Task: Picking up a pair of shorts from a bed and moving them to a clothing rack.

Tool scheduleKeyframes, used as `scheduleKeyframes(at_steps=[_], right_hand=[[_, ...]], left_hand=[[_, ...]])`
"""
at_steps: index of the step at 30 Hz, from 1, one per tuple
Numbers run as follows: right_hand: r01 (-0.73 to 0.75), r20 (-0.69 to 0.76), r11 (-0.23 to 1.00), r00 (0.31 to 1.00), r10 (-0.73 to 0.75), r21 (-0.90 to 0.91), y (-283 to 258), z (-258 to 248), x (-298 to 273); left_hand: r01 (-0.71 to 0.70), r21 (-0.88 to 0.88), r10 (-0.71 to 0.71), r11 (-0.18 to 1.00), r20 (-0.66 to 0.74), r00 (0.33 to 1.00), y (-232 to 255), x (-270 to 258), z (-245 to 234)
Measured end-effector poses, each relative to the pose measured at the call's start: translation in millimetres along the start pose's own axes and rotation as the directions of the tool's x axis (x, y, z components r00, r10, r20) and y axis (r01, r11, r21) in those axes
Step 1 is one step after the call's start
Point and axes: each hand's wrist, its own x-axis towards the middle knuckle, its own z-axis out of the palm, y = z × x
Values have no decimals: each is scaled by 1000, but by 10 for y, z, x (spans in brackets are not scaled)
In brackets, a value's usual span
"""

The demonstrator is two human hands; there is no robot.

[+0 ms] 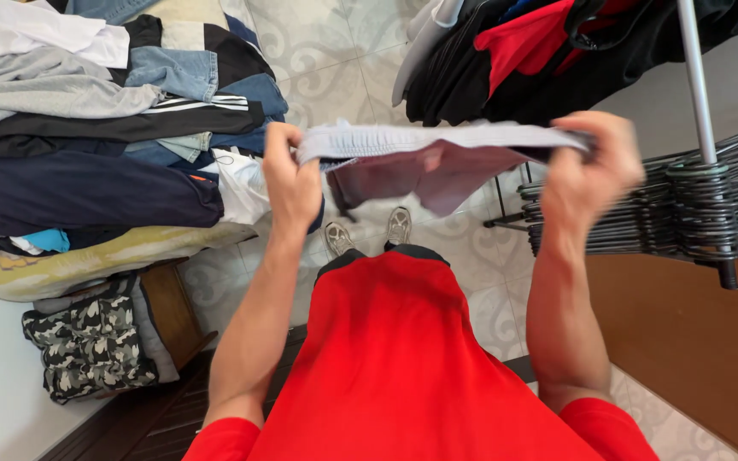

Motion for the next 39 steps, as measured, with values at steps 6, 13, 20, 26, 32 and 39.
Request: scheduleKeyframes(at_steps=[6, 13, 20, 26, 32, 39], right_hand=[[346, -159, 902, 906, -393, -259, -160, 229, -452], [-277, 350, 915, 859, 373, -294, 1762, 614, -958], [-386, 406, 909, 864, 297, 158, 1003, 469, -116], [-538, 739, 804, 644, 197, 254, 895, 12, 185], [-788, 875, 566, 428, 225, 240, 1200, -130, 329], [-754, 645, 522, 636, 424, 400, 1272, -188, 136]], left_hand=[[-512, 259, 541, 819, -53, 839, -27, -234, -78], [-45, 619, -60, 784, 147, 987, -1247, -68, -183], [-171, 352, 172, 920, 27, 985, -351, 169, -196], [-188, -24, 189, 982, 192, 963, -83, 250, -570], [254, -81, -90, 964, 799, 595, -13, 462, -719], [570, -287, -126, 770, 807, 576, -990, 400, -207]])
